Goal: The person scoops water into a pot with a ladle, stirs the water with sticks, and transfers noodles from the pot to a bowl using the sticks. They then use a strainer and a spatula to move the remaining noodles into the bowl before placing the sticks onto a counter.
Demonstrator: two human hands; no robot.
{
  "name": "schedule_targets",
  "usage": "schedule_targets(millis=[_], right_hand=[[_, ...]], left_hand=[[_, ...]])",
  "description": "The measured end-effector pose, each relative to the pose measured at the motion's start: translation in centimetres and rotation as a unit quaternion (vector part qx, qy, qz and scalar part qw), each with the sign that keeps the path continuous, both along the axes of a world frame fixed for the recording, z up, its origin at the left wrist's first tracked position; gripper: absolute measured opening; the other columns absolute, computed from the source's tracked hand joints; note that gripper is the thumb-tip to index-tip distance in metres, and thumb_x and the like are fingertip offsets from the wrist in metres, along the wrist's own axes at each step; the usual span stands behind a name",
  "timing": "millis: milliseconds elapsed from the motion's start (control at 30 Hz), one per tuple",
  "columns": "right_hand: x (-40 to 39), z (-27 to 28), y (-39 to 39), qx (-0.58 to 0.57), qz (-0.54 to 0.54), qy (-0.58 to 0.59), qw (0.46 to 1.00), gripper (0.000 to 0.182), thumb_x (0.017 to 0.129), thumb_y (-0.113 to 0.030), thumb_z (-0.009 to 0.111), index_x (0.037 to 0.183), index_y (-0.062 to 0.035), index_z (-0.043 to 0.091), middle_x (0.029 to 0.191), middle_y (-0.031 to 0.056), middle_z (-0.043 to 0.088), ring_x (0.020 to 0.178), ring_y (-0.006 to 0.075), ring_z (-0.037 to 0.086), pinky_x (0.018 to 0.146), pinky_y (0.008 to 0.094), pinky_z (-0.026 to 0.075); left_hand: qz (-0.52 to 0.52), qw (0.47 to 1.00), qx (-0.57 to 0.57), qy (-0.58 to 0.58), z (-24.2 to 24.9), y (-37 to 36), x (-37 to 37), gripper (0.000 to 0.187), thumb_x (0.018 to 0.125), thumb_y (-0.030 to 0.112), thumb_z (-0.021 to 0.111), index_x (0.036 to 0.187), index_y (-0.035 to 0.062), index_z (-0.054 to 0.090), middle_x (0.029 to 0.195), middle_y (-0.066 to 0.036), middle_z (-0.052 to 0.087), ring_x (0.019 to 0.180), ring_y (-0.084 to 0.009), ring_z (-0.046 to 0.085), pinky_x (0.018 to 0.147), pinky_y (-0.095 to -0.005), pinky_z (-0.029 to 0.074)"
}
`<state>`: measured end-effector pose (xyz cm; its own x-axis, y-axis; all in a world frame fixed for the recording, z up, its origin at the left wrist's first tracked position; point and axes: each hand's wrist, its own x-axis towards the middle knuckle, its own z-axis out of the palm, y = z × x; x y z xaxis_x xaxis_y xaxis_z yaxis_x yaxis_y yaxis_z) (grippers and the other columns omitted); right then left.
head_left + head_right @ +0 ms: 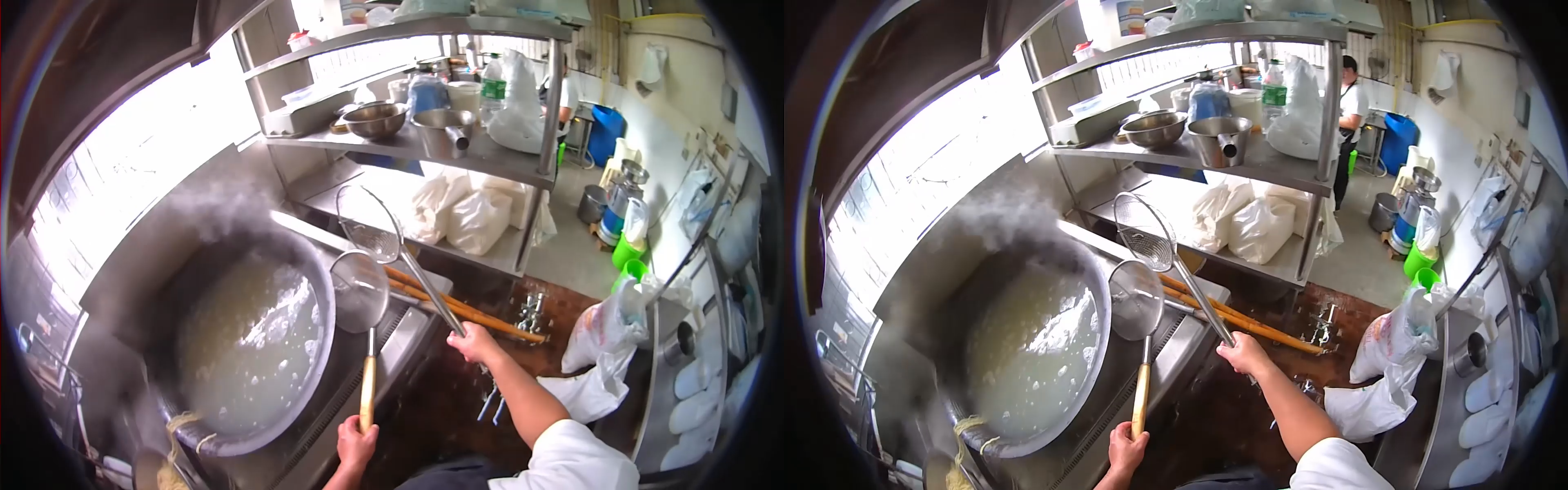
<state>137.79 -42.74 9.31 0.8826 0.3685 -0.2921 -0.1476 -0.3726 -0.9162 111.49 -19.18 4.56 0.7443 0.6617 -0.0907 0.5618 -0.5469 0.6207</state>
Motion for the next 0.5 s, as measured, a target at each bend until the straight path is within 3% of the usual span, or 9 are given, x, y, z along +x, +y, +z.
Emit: schedule_targets(millis=[100, 133, 200, 233, 300, 400, 500], right_hand=[[-0.6, 0.2, -0.1, -0.005, -0.022, -0.08, 0.997, 0.027, 0.081, -0.03, 0.067, 0.087, -0.0052, 0.058, 0.063, 0.003, 0.056, 0.049, 0.0107, 0.05, 0.047, 0.0295, 0.043], [-1.0, -0.1, -0.3, 0.014, -0.027, -0.068, 0.997, 0.029, 0.081, -0.031, 0.067, 0.088, -0.004, 0.059, 0.064, 0.0045, 0.058, 0.052, 0.0134, 0.053, 0.051, 0.032, 0.045], [-1.9, 0.3, -0.2, 0.026, -0.016, -0.054, 0.998, 0.024, 0.083, -0.029, 0.068, 0.09, -0.008, 0.058, 0.066, -0.0014, 0.055, 0.05, 0.0089, 0.049, 0.047, 0.0266, 0.043], [-2.4, -0.1, 0.0, 0.028, -0.025, -0.057, 0.998, 0.024, 0.083, -0.029, 0.068, 0.09, -0.008, 0.058, 0.066, -0.0014, 0.055, 0.05, 0.0089, 0.049, 0.047, 0.0266, 0.043], [-3.4, 0.1, 0.8, 0.008, -0.003, -0.136, 0.991, 0.026, 0.083, -0.03, 0.068, 0.094, -0.0063, 0.063, 0.082, 0.0041, 0.065, 0.078, 0.0135, 0.061, 0.075, 0.0297, 0.048], [-4.7, -0.2, 1.9, 0.012, 0.004, -0.194, 0.981, 0.029, 0.081, -0.033, 0.065, 0.092, -0.0056, 0.063, 0.083, 0.0109, 0.066, 0.078, 0.024, 0.064, 0.071, 0.0348, 0.049], [-5.6, -0.5, 3.1, 0.026, 0.025, -0.194, 0.98, 0.029, 0.082, -0.033, 0.065, 0.093, -0.0062, 0.063, 0.082, 0.0109, 0.066, 0.078, 0.0241, 0.064, 0.071, 0.035, 0.049]], left_hand=[[-0.013, 0.999, -0.044, -0.008, 0.2, 1.3, 1.2, 0.041, 0.074, 0.037, 0.072, 0.094, 0.0024, 0.065, 0.077, -0.014, 0.066, 0.068, -0.0273, 0.064, 0.066, -0.0386, 0.051], [-0.019, 0.994, -0.11, 0.02, 0.4, 1.9, 1.3, 0.039, 0.075, 0.037, 0.071, 0.091, 0.0022, 0.066, 0.072, -0.012, 0.065, 0.065, -0.0261, 0.064, 0.063, -0.0387, 0.051], [-0.018, 0.989, -0.145, 0.007, -0.7, 3.1, 0.8, 0.045, 0.075, 0.039, 0.069, 0.097, 0.0, 0.064, 0.086, -0.017, 0.066, 0.08, -0.0306, 0.065, 0.073, -0.0411, 0.051], [-0.027, 0.989, -0.142, 0.005, -0.8, 3.6, 0.4, 0.045, 0.075, 0.039, 0.069, 0.097, 0.0, 0.064, 0.086, -0.017, 0.066, 0.08, -0.0306, 0.065, 0.073, -0.0411, 0.051], [-0.07, 0.993, -0.091, -0.008, 0.7, 4.1, -1.1, 0.041, 0.086, 0.033, 0.064, 0.106, -0.003, 0.062, 0.093, -0.021, 0.066, 0.084, -0.0311, 0.062, 0.075, -0.0377, 0.048], [-0.097, 0.994, -0.043, 0.012, 0.1, 5.8, -2.4, 0.044, 0.084, 0.037, 0.063, 0.101, -0.0033, 0.063, 0.089, -0.026, 0.064, 0.084, -0.0375, 0.062, 0.072, -0.0418, 0.046], [-0.085, 0.991, 0.06, 0.079, 0.7, 6.2, -4.2, 0.048, 0.083, 0.039, 0.064, 0.106, -0.0029, 0.061, 0.101, -0.025, 0.064, 0.093, -0.0408, 0.061, 0.076, -0.0442, 0.047]])
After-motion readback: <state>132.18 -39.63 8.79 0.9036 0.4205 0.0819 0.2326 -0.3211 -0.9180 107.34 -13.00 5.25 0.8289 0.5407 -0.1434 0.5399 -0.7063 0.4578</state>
